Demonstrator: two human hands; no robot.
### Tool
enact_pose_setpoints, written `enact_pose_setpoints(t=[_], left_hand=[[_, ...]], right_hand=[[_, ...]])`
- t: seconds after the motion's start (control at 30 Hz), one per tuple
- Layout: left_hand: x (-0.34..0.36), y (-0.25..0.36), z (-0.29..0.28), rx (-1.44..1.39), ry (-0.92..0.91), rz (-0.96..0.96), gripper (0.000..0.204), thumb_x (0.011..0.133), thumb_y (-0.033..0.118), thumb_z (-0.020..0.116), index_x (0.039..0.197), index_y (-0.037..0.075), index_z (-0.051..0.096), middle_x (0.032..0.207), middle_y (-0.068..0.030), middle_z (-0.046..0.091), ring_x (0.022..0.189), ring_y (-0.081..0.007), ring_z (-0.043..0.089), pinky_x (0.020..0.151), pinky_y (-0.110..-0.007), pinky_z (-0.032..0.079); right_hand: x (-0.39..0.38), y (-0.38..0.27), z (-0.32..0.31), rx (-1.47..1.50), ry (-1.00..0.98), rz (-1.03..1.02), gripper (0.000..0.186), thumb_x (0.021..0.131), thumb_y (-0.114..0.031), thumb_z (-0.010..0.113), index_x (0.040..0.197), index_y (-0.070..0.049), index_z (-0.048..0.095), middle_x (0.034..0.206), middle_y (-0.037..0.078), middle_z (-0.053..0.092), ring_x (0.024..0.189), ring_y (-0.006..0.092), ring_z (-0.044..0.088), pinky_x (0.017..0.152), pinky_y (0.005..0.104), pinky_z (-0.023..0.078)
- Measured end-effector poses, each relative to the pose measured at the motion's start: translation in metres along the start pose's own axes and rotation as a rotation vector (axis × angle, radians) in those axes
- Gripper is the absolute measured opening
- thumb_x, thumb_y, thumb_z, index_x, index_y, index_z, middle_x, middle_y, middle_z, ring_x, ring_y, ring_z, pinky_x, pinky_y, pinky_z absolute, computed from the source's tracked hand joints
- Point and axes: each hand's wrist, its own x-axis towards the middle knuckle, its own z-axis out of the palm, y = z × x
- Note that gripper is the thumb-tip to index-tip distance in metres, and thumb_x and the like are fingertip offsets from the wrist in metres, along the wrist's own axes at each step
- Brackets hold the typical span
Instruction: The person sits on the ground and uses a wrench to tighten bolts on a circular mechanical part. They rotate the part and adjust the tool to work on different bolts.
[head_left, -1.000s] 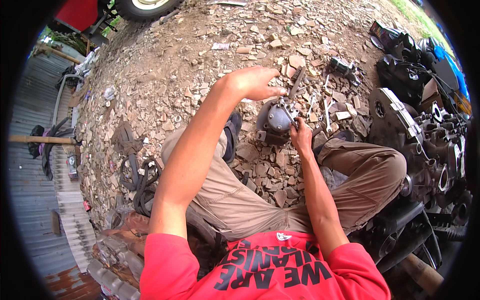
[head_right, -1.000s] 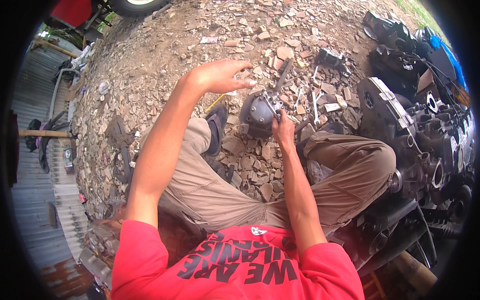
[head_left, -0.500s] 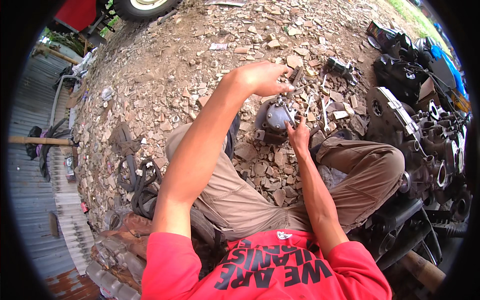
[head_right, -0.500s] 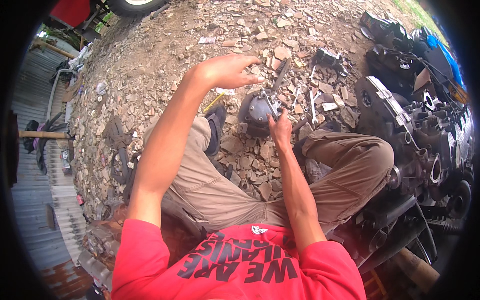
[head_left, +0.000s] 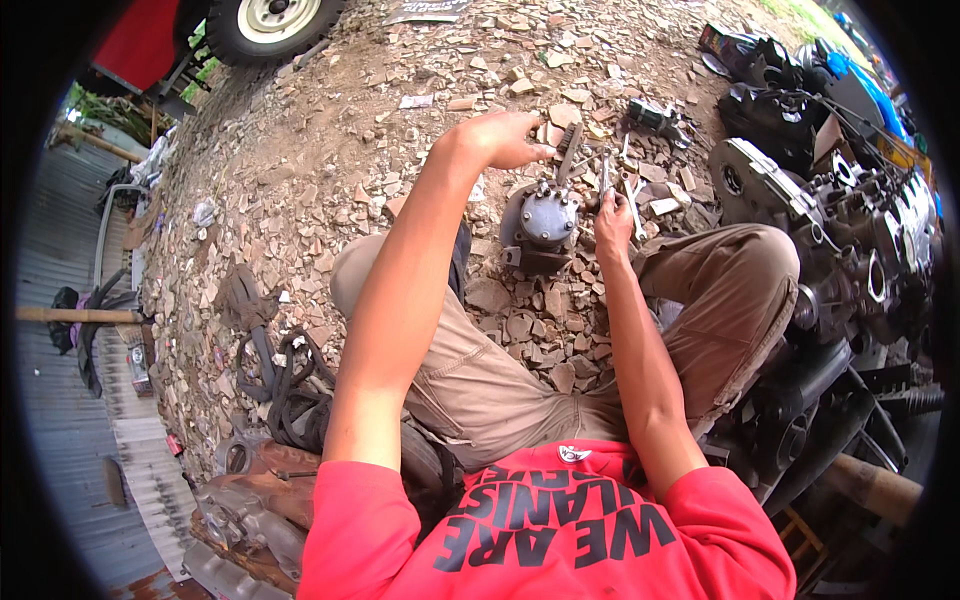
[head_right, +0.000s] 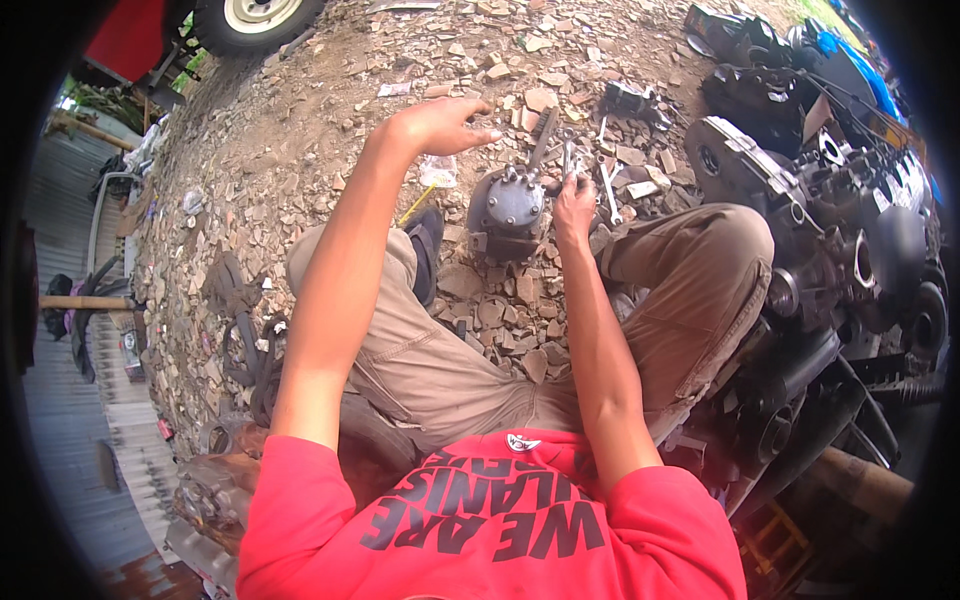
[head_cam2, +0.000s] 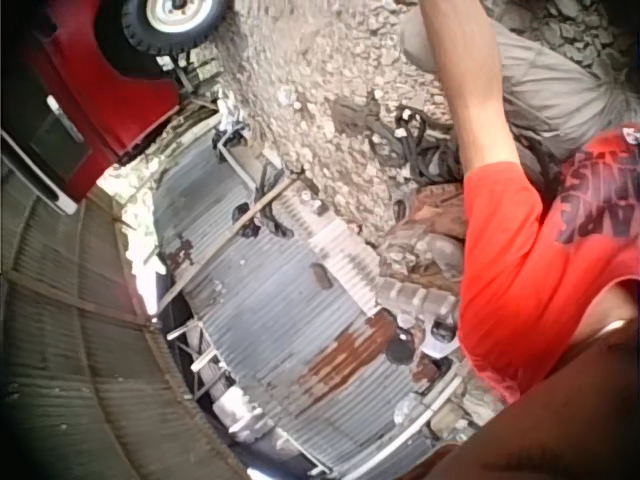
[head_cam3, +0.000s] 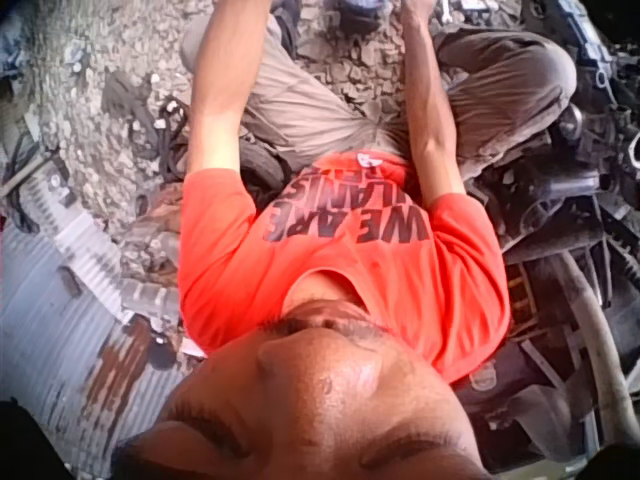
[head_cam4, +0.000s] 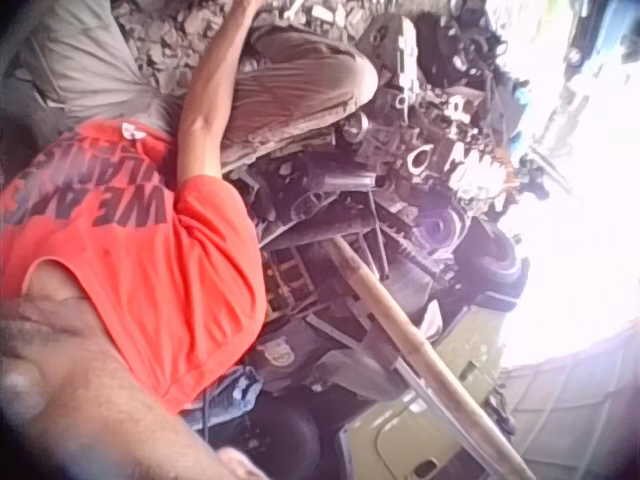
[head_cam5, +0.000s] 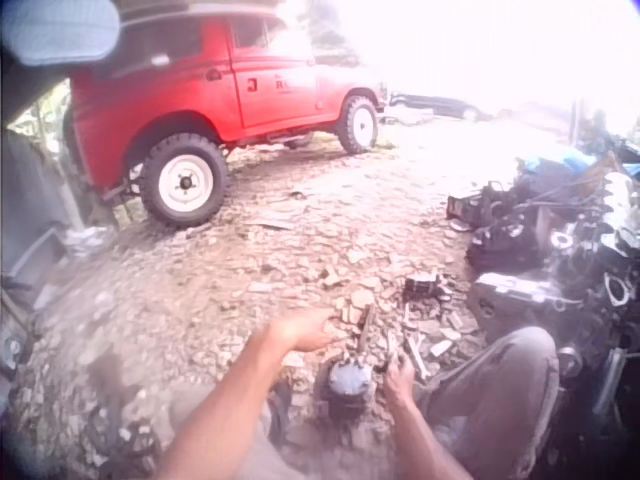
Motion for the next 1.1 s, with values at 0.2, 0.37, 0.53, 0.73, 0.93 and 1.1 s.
enact_pose_setpoints(t=[0.2, 0.37, 0.53, 0.73, 0.93, 1.1], left_hand=[[0.002, -0.015, 0.017, -0.267, 0.028, 0.034, 0.065, 0.092, 0.054, 0.056, 0.138, 0.008, 0.051, 0.142, -0.0155, 0.050, 0.127, -0.0274, 0.052, 0.105, -0.037, 0.042], [0.019, -0.104, 0.089, -0.094, 0.212, -0.232, 0.039, 0.089, 0.033, 0.064, 0.120, 0.009, 0.066, 0.114, -0.0166, 0.068, 0.102, -0.0289, 0.066, 0.090, -0.038, 0.051], [-0.004, -0.110, 0.127, -0.301, 0.198, -0.154, 0.040, 0.087, 0.024, 0.069, 0.121, 0.004, 0.065, 0.111, -0.0177, 0.069, 0.103, -0.0243, 0.067, 0.089, -0.034, 0.052], [0.009, -0.041, 0.202, -0.579, 0.404, -0.137, 0.043, 0.083, 0.021, 0.072, 0.121, 0.003, 0.063, 0.111, -0.0191, 0.068, 0.101, -0.0283, 0.067, 0.092, -0.035, 0.052], [0.040, 0.009, 0.272, -0.423, 0.580, -0.113, 0.052, 0.081, 0.021, 0.073, 0.126, 0.001, 0.056, 0.120, -0.0165, 0.060, 0.114, -0.0349, 0.056, 0.098, -0.042, 0.045], [0.075, 0.021, 0.280, -0.317, 0.512, -0.027, 0.036, 0.085, 0.023, 0.069, 0.119, 0.013, 0.064, 0.114, -0.0085, 0.062, 0.107, -0.0287, 0.057, 0.089, -0.042, 0.045]], right_hand=[[-0.013, -0.017, 0.001, 0.326, 0.005, 0.097, 0.018, 0.099, -0.021, 0.056, 0.102, -0.003, 0.058, 0.065, -0.005, 0.048, 0.051, 0.0057, 0.043, 0.045, 0.0232, 0.035], [-0.032, -0.026, 0.015, 0.432, -0.123, 0.343, 0.023, 0.095, -0.013, 0.058, 0.112, 0.001, 0.052, 0.082, 0.009, 0.067, 0.060, 0.0166, 0.064, 0.050, 0.0273, 0.048], [-0.026, -0.013, -0.029, -0.043, -0.100, 0.109, 0.026, 0.086, -0.020, 0.070, 0.094, 0.004, 0.070, 0.077, 0.011, 0.070, 0.060, 0.0122, 0.064, 0.055, 0.0274, 0.051], [0.019, -0.028, -0.031, 0.332, -0.010, -0.072, 0.029, 0.087, -0.026, 0.074, 0.085, 0.002, 0.070, 0.063, 0.000, 0.059, 0.052, 0.0059, 0.049, 0.047, 0.0241, 0.039], [0.020, -0.055, -0.031, 0.368, 0.058, 0.134, 0.037, 0.093, -0.036, 0.066, 0.079, -0.002, 0.068, 0.056, -0.004, 0.053, 0.048, 0.0048, 0.043, 0.044, 0.0239, 0.030], [0.043, -0.011, -0.050, 0.315, -0.044, 0.279, 0.032, 0.094, -0.036, 0.065, 0.084, -0.005, 0.064, 0.061, -0.003, 0.051, 0.051, 0.0055, 0.044, 0.046, 0.0216, 0.034]])
